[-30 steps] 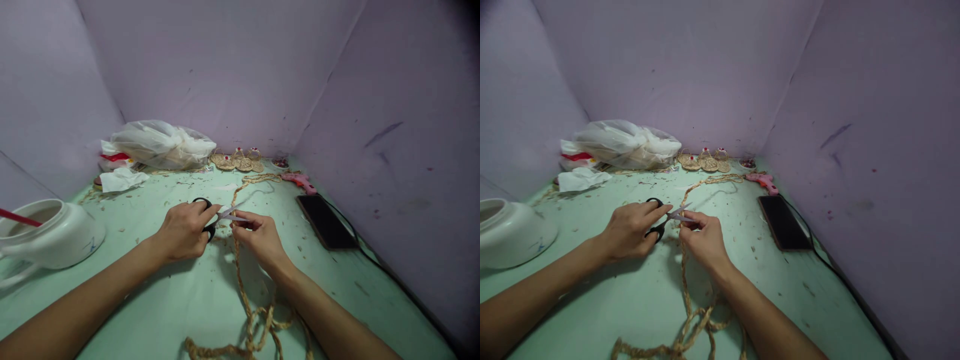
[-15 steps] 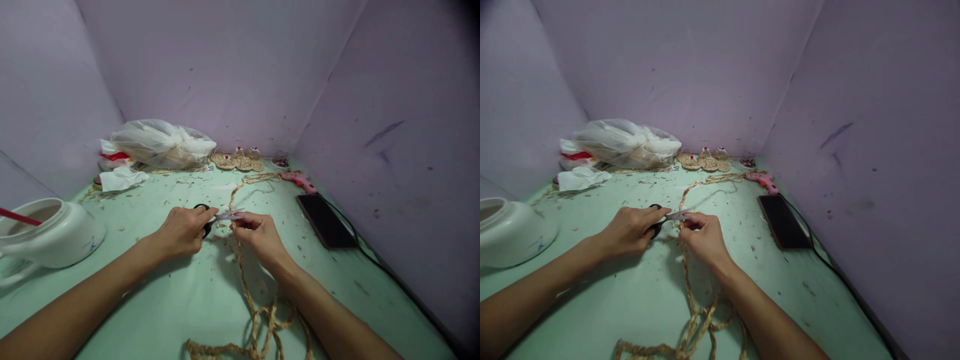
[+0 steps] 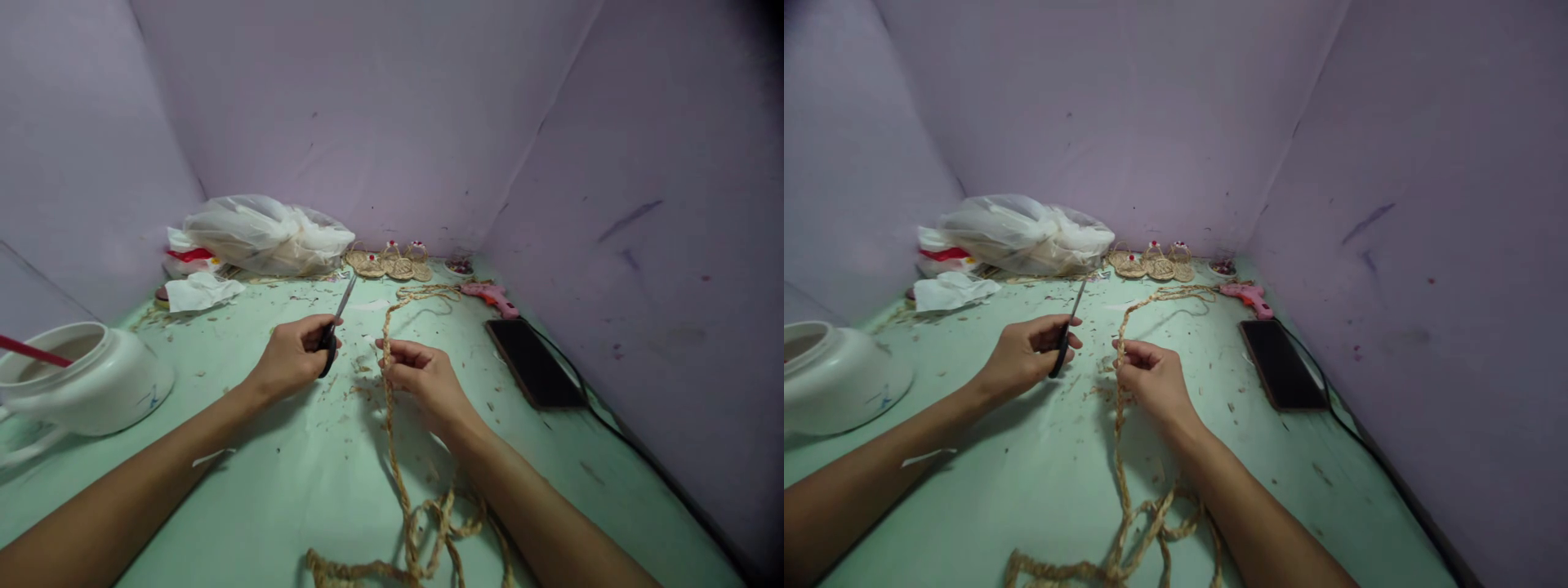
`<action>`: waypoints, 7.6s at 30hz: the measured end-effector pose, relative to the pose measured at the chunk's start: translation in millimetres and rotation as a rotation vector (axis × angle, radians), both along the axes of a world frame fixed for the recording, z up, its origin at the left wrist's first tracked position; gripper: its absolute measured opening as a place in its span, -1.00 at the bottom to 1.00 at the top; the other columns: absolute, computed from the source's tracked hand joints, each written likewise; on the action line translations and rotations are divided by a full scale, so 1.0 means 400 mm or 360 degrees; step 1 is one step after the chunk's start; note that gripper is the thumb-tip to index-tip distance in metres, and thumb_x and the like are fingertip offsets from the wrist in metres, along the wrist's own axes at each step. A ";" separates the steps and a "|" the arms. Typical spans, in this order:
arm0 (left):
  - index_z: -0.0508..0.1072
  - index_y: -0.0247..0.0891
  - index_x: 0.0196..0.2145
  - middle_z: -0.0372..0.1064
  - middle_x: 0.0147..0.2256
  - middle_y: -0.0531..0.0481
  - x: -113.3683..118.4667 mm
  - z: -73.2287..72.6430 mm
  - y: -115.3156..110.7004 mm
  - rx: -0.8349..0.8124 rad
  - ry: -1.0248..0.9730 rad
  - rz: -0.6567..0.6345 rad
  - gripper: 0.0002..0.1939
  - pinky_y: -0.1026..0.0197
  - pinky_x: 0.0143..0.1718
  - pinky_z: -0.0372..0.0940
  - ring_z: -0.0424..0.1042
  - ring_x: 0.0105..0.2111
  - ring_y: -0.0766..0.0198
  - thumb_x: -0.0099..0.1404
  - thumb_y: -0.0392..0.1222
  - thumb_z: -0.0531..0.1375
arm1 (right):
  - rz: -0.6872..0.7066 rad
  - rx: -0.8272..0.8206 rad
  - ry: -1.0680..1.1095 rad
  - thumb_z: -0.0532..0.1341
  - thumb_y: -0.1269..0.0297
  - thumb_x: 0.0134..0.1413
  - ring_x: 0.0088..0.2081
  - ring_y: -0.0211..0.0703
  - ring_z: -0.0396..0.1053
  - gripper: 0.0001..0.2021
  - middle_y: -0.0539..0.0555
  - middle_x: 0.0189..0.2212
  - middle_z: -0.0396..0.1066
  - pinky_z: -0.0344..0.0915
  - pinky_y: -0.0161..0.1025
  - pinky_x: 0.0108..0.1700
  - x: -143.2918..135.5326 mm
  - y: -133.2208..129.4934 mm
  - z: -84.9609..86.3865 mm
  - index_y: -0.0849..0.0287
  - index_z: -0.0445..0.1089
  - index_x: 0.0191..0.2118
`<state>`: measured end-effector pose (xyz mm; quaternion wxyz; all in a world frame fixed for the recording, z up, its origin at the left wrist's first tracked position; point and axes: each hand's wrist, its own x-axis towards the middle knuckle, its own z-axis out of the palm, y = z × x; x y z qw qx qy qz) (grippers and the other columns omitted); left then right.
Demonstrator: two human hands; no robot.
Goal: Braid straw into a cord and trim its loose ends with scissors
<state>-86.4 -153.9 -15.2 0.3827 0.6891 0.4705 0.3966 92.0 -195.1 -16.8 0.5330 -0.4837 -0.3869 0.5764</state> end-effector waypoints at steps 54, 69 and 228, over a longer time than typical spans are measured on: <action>0.32 -0.32 -0.36 0.26 -0.65 0.14 0.093 -0.009 -0.118 -0.0540 -0.0449 0.0065 -0.67 0.39 -0.64 0.12 0.19 -0.68 0.45 -0.17 -0.28 0.25 | -0.0277 -0.0053 -0.0016 0.30 0.10 -0.27 -0.55 -0.35 0.27 -0.72 0.04 -0.54 0.40 0.26 -0.38 -0.52 0.049 0.028 0.000 0.27 0.43 -0.53; 0.22 -0.28 -0.29 0.33 -0.62 0.11 0.088 -0.039 -0.102 -0.0828 -0.0658 0.0042 -0.59 0.35 -0.62 0.18 0.31 -0.65 0.36 -0.12 -0.22 0.27 | 0.0237 -0.0167 0.0364 0.31 0.32 -0.22 -0.47 -0.33 0.37 -0.80 0.07 -0.46 0.45 0.36 -0.36 -0.36 0.057 0.022 0.012 0.28 0.43 -0.38; 0.28 -0.20 -0.13 0.42 -0.40 -0.02 0.011 -0.003 -0.054 0.0672 0.1412 -0.0320 -0.58 0.22 -0.44 0.17 0.39 -0.41 0.17 -0.01 -0.33 0.00 | -0.0014 0.0411 -0.0665 0.16 0.35 -0.20 -0.53 -0.30 0.15 -0.84 0.00 -0.57 0.35 0.08 -0.33 -0.48 0.021 0.002 -0.012 0.21 0.50 -0.50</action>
